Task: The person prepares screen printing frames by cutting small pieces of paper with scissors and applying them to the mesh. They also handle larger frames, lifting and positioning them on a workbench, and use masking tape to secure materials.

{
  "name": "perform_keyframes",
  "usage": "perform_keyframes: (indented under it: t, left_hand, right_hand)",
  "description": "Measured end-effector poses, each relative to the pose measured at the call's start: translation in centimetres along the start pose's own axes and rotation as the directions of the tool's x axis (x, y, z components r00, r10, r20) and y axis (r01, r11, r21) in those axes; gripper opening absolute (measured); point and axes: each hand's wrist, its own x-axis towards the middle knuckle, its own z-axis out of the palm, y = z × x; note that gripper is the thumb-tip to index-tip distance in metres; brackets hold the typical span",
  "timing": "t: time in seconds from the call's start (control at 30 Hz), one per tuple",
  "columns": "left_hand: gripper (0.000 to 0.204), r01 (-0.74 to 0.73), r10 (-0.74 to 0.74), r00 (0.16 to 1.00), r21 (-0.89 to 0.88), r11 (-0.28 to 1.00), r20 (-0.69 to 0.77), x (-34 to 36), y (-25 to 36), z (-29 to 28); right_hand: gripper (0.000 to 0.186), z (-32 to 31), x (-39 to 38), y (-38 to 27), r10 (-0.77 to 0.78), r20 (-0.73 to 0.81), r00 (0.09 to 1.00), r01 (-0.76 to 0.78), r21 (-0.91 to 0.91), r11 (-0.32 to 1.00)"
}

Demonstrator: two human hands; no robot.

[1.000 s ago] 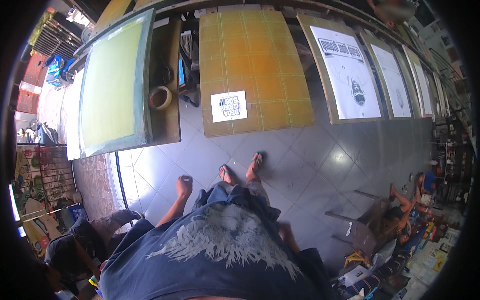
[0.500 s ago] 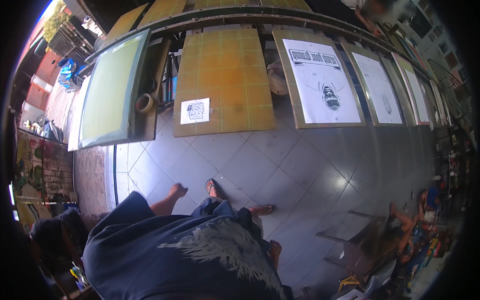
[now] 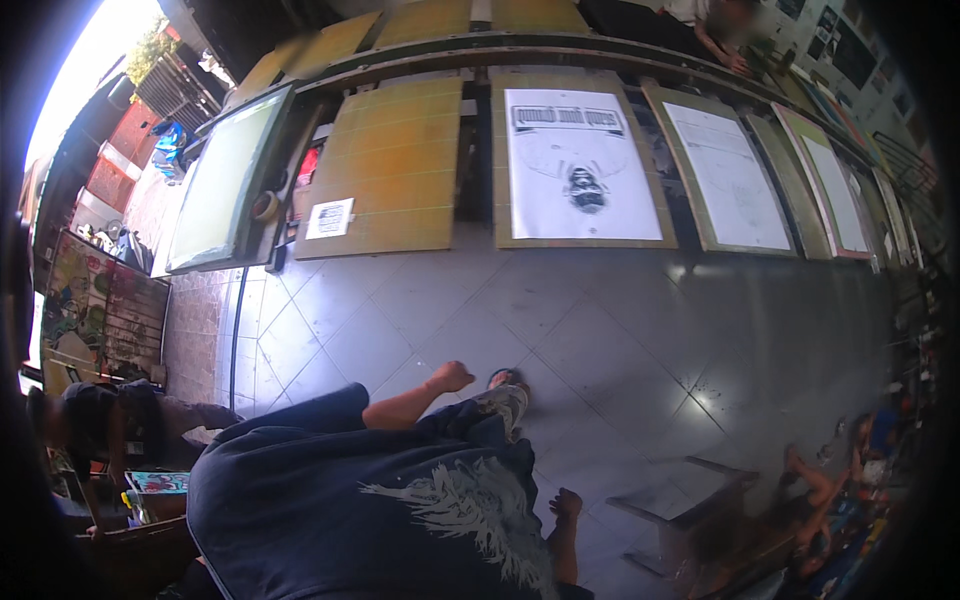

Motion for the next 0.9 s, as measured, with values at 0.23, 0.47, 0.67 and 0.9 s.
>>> perform_keyframes:
  t: [0.23,0.47,0.67,0.9]
  left_hand:
    - [0.055,0.116,-0.245,0.928,0.406,0.907,0.282,3.5,-6.6,1.9]
    - [0.059,-0.172,-0.079,0.895,0.504,0.846,0.438,16.1,12.2,0.8]
    - [0.062,-0.411,0.275,0.901,0.454,0.790,0.336,28.4,45.9,3.7]
    - [0.060,-0.738,0.352,0.653,0.460,0.493,0.670,32.0,75.6,8.4]
  right_hand:
    - [0.029,-6.2,3.1,-0.8,0.127,-0.092,0.988,-0.104,0.219,0.970]
    - [0.027,-13.5,5.2,-3.4,0.098,-0.120,0.988,-0.033,0.452,0.891]
    - [0.020,-18.9,8.2,-10.9,0.312,-0.212,0.926,-0.086,0.686,0.722]
    - [0.027,-22.3,13.0,-15.8,0.201,-0.118,0.972,0.056,0.955,0.291]
